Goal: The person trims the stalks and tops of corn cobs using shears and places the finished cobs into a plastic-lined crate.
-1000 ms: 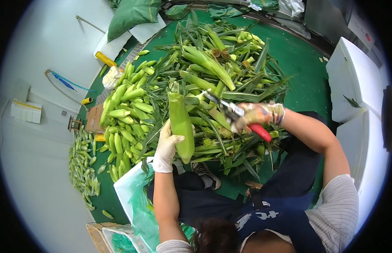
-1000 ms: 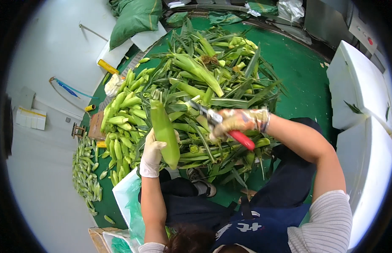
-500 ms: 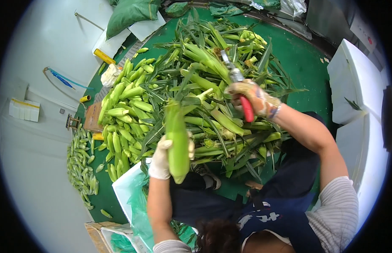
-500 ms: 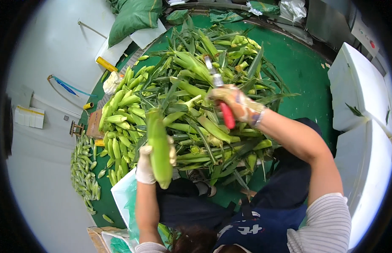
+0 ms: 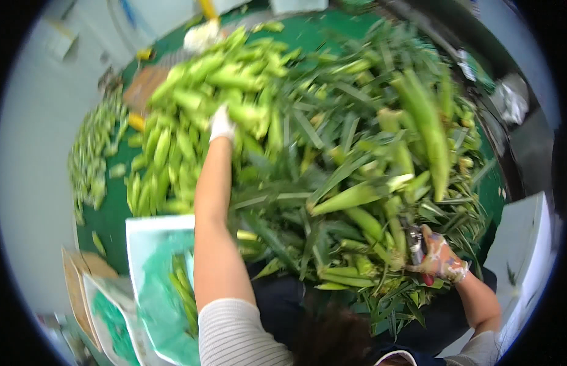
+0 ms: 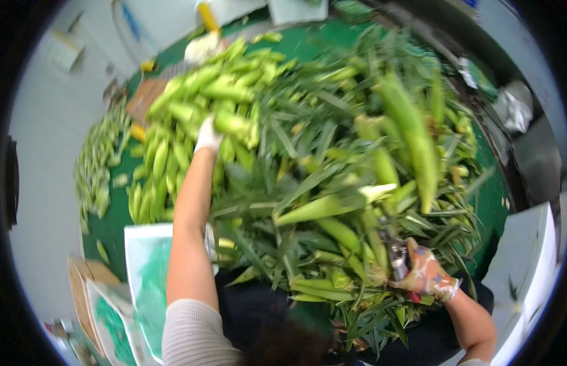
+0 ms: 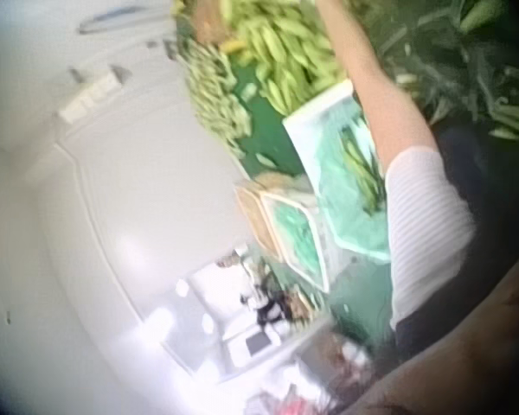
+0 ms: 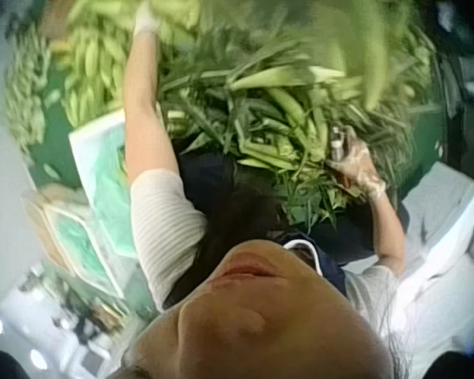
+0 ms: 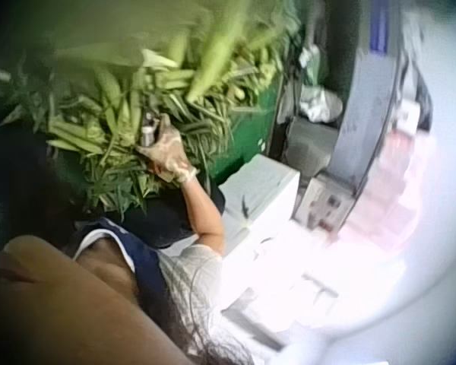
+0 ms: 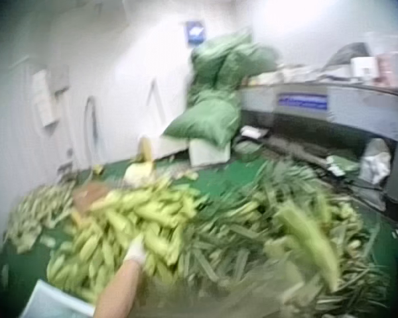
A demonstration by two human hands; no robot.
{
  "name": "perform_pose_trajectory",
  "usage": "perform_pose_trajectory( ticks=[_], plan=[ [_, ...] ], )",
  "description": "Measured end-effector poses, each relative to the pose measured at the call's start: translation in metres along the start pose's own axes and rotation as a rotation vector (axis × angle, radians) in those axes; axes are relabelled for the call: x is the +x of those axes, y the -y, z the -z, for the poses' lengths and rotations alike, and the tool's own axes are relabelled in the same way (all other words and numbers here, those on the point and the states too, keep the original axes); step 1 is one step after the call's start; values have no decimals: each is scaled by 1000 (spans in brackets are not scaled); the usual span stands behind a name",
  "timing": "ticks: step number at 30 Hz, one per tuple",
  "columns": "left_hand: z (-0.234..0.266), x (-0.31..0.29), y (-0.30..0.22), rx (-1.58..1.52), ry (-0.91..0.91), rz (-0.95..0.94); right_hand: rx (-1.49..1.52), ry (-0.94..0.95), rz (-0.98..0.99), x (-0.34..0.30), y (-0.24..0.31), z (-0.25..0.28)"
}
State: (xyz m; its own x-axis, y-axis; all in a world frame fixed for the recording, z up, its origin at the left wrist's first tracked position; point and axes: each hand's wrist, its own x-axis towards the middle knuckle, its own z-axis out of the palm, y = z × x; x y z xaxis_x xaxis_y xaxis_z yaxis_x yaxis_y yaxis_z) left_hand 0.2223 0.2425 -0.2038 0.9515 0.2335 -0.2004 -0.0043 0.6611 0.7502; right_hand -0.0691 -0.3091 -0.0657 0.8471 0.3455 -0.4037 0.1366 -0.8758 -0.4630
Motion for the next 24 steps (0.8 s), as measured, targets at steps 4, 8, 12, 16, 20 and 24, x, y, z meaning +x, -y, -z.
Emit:
perform_pose_trajectory(
  ticks=[4, 8, 12, 16, 20, 24],
  plan=[
    [-35, -27, 12, -15, -94, -252, 61, -18, -223, 12, -8, -19],
    [36, -150, -117, 434, 208, -459, 168, -171, -191, -13, -52, -30],
    [262, -391, -162, 1551, -418, 109, 248, -159, -162, 1, -46, -36],
    [351, -545, 8, 1502, -818, 416, 320, -121, -229, 3, -56, -28],
    [368, -537, 50, 1680, -1133, -54, 168, -92, -344, 0, -37, -17],
    [379, -526, 41, 1590, -1181, 691, 37, -106, -344, -19, -36, -13]
  ],
)
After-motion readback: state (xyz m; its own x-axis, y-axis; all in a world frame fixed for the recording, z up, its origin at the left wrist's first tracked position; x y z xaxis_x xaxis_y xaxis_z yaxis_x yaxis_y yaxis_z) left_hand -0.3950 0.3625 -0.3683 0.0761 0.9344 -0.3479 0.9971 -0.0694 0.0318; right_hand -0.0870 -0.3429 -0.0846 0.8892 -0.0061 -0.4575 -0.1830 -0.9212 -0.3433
